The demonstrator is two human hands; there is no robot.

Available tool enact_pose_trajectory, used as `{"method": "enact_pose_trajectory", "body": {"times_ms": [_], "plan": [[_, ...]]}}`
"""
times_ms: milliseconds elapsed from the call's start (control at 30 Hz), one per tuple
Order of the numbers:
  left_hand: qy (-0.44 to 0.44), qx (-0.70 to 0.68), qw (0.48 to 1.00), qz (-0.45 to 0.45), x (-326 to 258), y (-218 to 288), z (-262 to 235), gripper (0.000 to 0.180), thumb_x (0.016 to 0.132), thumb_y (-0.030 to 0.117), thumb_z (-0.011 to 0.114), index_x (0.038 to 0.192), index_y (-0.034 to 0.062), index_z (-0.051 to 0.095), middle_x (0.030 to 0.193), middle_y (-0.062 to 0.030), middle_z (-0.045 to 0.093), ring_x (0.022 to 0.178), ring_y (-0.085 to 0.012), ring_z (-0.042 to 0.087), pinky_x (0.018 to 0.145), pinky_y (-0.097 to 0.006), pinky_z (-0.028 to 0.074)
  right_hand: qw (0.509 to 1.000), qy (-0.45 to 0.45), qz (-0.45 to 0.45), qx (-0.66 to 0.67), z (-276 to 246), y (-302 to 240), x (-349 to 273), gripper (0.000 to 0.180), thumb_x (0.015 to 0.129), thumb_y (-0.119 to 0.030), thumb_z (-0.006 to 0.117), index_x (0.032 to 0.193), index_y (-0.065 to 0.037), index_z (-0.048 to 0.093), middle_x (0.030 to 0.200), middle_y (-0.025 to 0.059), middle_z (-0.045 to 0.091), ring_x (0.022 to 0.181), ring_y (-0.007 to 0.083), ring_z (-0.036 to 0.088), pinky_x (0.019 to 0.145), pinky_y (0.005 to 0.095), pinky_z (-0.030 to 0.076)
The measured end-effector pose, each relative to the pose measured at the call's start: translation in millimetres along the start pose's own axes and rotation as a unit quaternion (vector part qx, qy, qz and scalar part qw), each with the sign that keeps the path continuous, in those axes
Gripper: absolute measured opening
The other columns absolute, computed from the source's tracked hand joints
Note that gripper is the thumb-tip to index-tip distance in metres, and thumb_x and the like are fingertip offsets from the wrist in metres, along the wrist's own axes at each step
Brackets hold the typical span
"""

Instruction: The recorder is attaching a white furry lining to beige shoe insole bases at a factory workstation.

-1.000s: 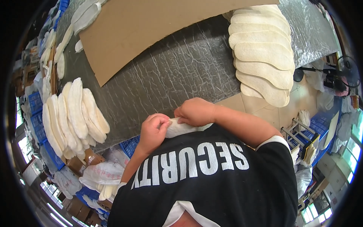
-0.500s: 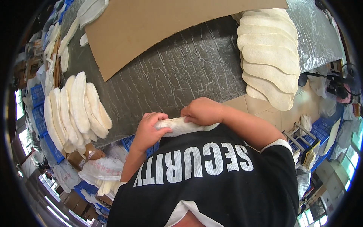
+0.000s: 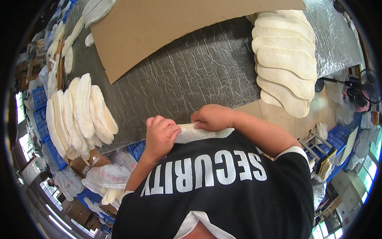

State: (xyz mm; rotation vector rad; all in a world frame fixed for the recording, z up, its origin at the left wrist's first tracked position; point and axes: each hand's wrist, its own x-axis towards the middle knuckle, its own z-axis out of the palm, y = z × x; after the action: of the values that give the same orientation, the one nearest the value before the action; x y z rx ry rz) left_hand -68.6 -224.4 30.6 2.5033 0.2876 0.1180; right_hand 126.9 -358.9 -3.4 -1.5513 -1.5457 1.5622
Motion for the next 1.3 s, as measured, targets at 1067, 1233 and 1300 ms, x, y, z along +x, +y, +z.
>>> {"method": "enact_pose_trajectory", "body": {"times_ms": [1067, 1233, 1300], "plan": [[-0.001, 0.0, 1.0, -0.006, -17, -11, 26, 0.011, 0.075, 0.008, 0.067, 0.082, 0.0068, 0.06, 0.084, -0.0024, 0.059, 0.086, -0.022, 0.054, 0.08, -0.037, 0.036, 0.989, -0.121, 0.012, 0.085, -11, 12, 48, 0.024, 0.089, -0.025, 0.052, 0.091, -0.004, 0.064, 0.08, 0.0114, 0.064, 0.076, 0.0221, 0.059, 0.069, 0.0365, 0.044], [0.01, -0.034, 0.999, -0.029, -18, -18, 25, 0.013, 0.075, 0.007, 0.067, 0.085, 0.0063, 0.058, 0.083, -0.0032, 0.06, 0.084, -0.0239, 0.055, 0.078, -0.037, 0.037, 0.979, -0.198, 0.024, -0.036, -13, -5, 75, 0.027, 0.091, -0.029, 0.054, 0.093, -0.005, 0.065, 0.077, 0.0086, 0.064, 0.072, 0.0189, 0.057, 0.067, 0.0345, 0.044], [0.009, -0.063, 0.996, -0.055, -20, -22, 23, 0.013, 0.074, 0.007, 0.067, 0.085, 0.0065, 0.059, 0.082, -0.0035, 0.061, 0.083, -0.0244, 0.056, 0.078, -0.037, 0.038, 0.981, -0.192, 0.027, -0.015, -13, -2, 80, 0.025, 0.09, -0.028, 0.053, 0.091, -0.005, 0.065, 0.076, 0.008, 0.063, 0.072, 0.0181, 0.057, 0.067, 0.0345, 0.044]]}}
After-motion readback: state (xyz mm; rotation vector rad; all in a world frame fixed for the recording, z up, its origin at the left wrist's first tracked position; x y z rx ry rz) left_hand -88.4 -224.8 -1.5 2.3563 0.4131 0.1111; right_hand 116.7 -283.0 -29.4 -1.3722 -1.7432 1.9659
